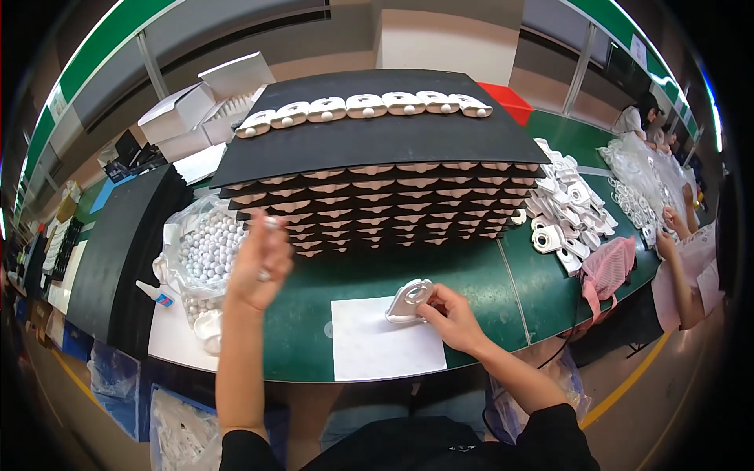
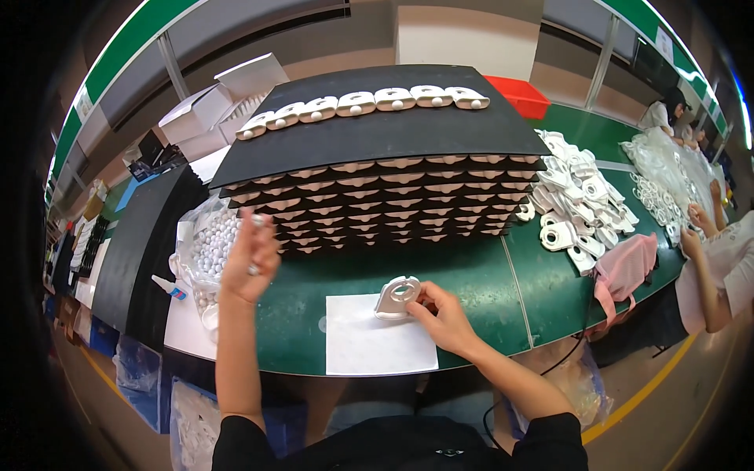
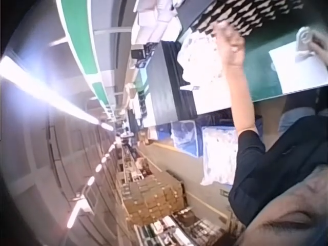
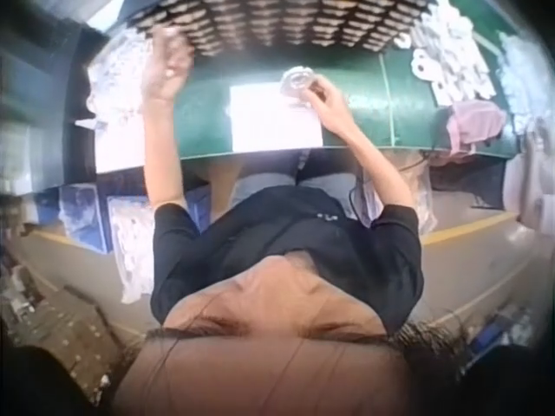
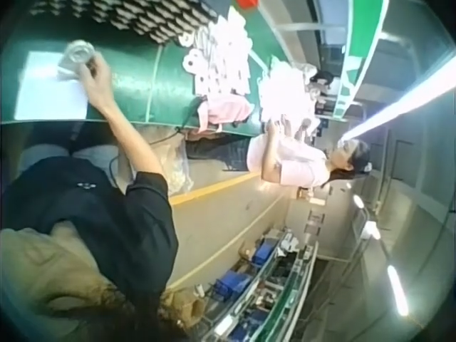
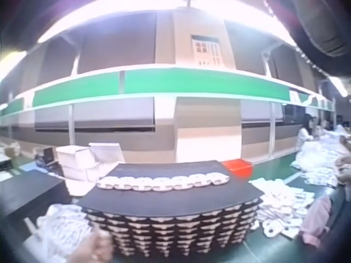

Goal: Assembling white plastic lighting components at a factory workbench.

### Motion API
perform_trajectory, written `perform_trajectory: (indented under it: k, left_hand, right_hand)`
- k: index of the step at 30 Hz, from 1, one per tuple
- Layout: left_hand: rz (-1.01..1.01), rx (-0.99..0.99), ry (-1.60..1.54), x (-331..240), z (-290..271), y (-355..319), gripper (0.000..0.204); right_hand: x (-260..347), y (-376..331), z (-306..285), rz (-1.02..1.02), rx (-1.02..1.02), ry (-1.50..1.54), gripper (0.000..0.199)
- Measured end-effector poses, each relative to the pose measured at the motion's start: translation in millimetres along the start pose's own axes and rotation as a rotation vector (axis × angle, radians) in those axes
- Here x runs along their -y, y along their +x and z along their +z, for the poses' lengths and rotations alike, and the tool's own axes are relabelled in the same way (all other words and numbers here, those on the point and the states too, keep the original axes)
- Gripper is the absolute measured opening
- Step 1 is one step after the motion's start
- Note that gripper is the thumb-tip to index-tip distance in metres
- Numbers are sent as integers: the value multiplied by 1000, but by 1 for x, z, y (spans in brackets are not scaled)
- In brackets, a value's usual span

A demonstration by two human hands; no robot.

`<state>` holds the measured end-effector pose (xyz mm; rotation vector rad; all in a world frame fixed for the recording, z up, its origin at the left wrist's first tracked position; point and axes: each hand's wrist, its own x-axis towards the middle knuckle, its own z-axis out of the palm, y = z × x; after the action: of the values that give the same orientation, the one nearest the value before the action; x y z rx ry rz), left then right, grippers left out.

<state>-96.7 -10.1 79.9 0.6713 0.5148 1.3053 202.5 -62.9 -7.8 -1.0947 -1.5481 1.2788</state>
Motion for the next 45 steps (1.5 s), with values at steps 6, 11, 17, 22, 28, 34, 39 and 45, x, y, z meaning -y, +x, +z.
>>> perform_trajectory:
  k: [6,11,17,22,28,34,39,45]
  left_hand:
    - [-288,131,87,57,30,12,31]
    - [-314,112,87,84,41,22,28]
    - [-333,62,90,98,24,23,14]
    - [-337,5,76,103,17,23,19]
    - [-311,-11,101,101,21,20,24]
    - [-260,32,160,103,21,20,24]
    - [-296,21,194,104,27,16,18]
    - [-324,87,214,110,29,12,18]
  right_hand:
    - [5,1,12,-57,7,-166,15]
    - [5,2,12,-88,2,-279,17]
    - [-3,3,10,-95,-36,-235,16]
    - [1,2,10,-75,-46,-195,16]
    - [11,-3,17,-252,-19,-439,17]
    - [-2,4,8,10,105,195,12]
    - [9,7,-5,154,169,807,7]
    - [16,12,-17,16,194,821,8]
